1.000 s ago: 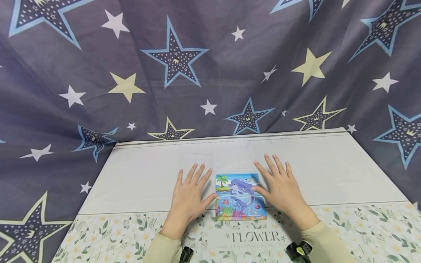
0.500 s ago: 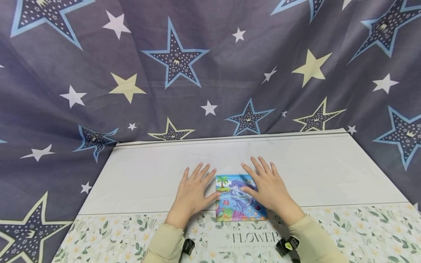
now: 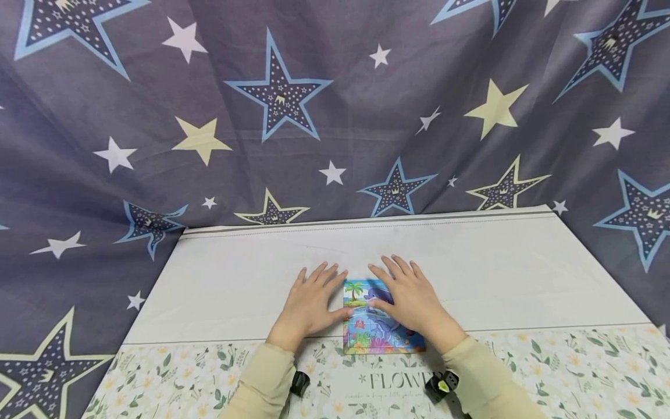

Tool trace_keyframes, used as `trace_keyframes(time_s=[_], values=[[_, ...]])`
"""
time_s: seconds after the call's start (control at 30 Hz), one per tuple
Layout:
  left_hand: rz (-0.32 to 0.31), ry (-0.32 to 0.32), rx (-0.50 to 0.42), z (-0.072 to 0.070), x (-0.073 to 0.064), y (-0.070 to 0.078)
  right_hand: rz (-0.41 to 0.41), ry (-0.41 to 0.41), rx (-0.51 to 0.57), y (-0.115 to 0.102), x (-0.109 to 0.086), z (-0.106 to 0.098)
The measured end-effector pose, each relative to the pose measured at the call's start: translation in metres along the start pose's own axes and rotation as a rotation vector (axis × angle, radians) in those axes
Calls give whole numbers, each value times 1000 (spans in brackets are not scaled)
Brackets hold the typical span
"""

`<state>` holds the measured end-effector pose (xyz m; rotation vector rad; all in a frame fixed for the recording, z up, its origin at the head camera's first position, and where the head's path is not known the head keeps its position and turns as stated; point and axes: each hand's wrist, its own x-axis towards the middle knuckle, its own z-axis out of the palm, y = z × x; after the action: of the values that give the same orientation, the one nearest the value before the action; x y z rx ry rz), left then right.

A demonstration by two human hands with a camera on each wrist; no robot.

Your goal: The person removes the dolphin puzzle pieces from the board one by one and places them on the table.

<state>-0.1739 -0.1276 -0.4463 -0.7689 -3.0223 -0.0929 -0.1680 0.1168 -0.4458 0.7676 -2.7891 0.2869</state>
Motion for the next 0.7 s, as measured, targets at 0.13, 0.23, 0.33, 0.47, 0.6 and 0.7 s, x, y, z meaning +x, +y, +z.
trace_keyframes(time_s=[0.13,0.23,0.33,0.47,0.6,0.7], values=[[9,-44,-40,1,2,-2,-17,-15,9,-3,4,1],[10,-76,-56,0,3,-3,-26,-24,21,-5,6,2],[8,-106,-82,0,4,-5,-28,-32,32,-7,9,3],[9,-135,-119,-1,5,-7,-31,-46,26,-9,11,6],[12,-151,-149,-1,4,-8,-25,-51,38,-10,12,10],[8,-163,-163,-1,4,-9,-21,-49,63,-11,14,14]])
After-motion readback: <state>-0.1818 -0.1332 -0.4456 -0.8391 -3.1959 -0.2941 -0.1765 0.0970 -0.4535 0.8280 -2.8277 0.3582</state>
